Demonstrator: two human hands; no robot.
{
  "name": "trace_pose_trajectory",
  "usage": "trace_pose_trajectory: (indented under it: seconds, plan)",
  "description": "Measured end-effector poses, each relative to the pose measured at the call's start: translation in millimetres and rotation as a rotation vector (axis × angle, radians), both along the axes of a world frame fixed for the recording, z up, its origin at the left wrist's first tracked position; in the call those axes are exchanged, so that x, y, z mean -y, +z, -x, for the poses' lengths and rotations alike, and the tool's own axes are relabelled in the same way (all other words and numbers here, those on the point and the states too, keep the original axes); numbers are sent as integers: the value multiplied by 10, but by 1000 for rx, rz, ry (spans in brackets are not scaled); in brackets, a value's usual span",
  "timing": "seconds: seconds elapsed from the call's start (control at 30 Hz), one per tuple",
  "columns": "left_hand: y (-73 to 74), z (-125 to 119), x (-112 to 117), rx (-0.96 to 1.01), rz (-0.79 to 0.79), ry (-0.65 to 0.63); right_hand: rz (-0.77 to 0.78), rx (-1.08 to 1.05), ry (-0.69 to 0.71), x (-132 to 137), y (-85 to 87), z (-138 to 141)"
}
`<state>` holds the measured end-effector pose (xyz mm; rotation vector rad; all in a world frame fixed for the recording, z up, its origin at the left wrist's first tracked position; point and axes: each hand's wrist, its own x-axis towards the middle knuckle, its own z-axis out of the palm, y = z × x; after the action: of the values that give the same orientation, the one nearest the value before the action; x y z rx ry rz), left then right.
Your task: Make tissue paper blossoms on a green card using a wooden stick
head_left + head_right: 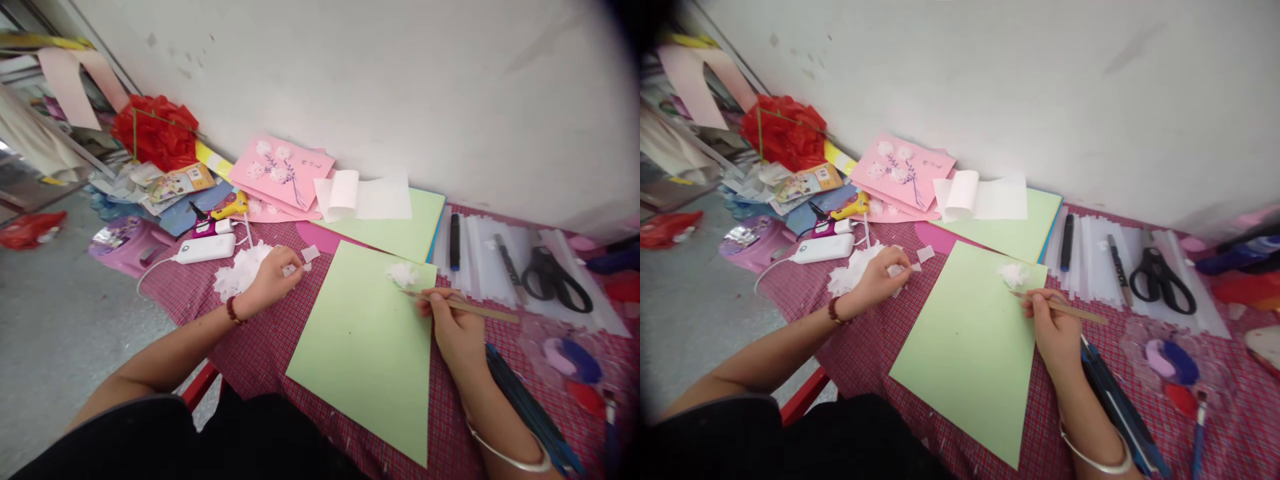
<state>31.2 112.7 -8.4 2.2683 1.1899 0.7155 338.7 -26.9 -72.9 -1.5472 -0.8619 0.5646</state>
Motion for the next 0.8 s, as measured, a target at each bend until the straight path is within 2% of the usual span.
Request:
trace_pose_trajectory:
  seconds: [0.1, 0.17, 0.23, 0.33, 0.5, 0.63, 0.7, 0.8]
  plan:
    - [211, -139, -46, 408, 590, 52, -106, -20, 32, 5, 37, 55]
    - [270, -286, -29, 581, 868, 25, -155, -46, 58, 18, 95, 121]
    - [258, -483, 15, 640, 1002, -21, -172, -93, 86, 36, 179, 198]
    - [181, -837, 109, 574, 1114, -121, -137, -141, 129, 55, 311, 303]
    - [76, -1331, 261, 467, 1166, -251, -82, -272, 190, 43, 384, 370]
    - [22, -1452, 337, 469, 1126, -301, -48, -329, 132, 25, 348, 363]
    - [6, -1432, 369, 488, 1026, -313, -51, -369, 102, 18, 341, 359]
    - [-11, -1378, 410, 444, 680, -379, -68, -424, 75, 9, 337, 358]
